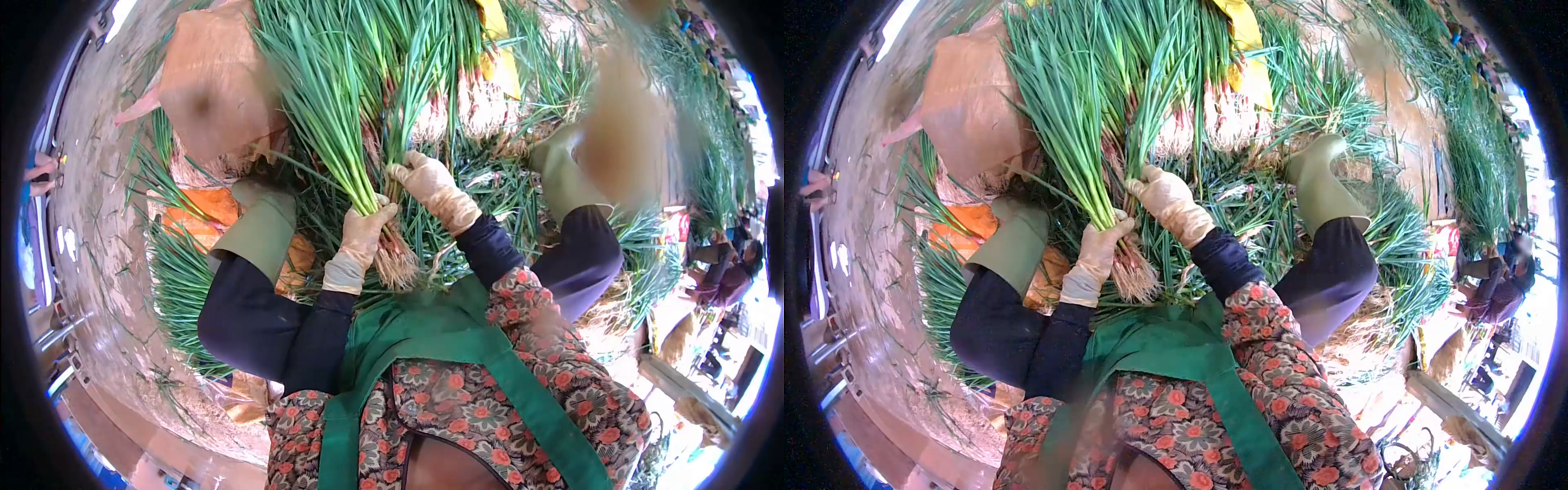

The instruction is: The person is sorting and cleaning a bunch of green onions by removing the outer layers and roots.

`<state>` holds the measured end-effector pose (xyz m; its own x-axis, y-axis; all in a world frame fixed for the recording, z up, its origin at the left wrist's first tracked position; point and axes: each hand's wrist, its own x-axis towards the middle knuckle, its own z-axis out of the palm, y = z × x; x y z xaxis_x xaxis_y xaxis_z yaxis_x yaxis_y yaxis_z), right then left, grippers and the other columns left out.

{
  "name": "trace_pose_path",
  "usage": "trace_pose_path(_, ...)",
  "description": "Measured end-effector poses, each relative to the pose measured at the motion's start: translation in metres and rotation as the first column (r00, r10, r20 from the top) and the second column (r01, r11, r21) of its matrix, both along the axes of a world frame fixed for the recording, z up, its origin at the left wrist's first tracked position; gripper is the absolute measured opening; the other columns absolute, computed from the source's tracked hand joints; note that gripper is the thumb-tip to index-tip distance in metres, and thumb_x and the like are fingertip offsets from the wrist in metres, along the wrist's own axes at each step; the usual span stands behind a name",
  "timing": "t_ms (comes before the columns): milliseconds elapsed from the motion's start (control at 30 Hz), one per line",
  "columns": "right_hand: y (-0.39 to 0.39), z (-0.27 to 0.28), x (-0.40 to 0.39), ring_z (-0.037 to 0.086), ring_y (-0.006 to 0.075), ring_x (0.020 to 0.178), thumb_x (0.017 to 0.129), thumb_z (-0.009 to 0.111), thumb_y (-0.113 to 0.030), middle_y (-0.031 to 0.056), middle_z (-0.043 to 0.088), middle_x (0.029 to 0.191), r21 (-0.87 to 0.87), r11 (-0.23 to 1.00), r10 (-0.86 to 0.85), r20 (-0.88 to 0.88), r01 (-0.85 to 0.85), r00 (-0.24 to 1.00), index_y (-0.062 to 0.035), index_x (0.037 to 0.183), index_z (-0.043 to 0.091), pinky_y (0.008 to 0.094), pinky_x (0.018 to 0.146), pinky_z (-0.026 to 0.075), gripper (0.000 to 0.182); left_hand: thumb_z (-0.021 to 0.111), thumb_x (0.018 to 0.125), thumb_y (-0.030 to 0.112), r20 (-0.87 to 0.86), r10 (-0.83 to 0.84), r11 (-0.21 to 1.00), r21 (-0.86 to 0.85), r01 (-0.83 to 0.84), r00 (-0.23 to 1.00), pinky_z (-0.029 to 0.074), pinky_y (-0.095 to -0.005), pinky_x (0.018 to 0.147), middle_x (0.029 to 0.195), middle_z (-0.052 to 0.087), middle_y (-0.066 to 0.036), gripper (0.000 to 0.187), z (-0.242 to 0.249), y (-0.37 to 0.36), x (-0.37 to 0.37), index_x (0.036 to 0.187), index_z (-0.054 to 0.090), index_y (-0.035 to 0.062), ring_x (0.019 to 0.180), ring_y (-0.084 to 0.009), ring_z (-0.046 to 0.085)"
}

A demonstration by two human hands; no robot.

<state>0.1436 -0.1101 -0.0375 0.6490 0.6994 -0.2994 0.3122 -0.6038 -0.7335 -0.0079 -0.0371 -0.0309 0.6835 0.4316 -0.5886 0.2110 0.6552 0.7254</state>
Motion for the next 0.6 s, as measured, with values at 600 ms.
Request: trace_pose_path(600,-0.006,0.031,-0.010,0.056,0.0143,0.056,0.092,0.049,-0.038,0.0066,0.064,0.078,0.148,0.989,0.064,-0.527,0.017,0.847,-0.0030,0.112,0.058,0.0308,0.053,0.045,0.041,0.061,0.084,0.017,0.090,0.044,0.884,-0.468,0.004,0.995,0.054,-0.0387,0.072,0.080,0.064,-0.008,0.015,0.033,-0.010,-0.026,0.092,0.058,0.0035,0.075,-0.0224,0.064)
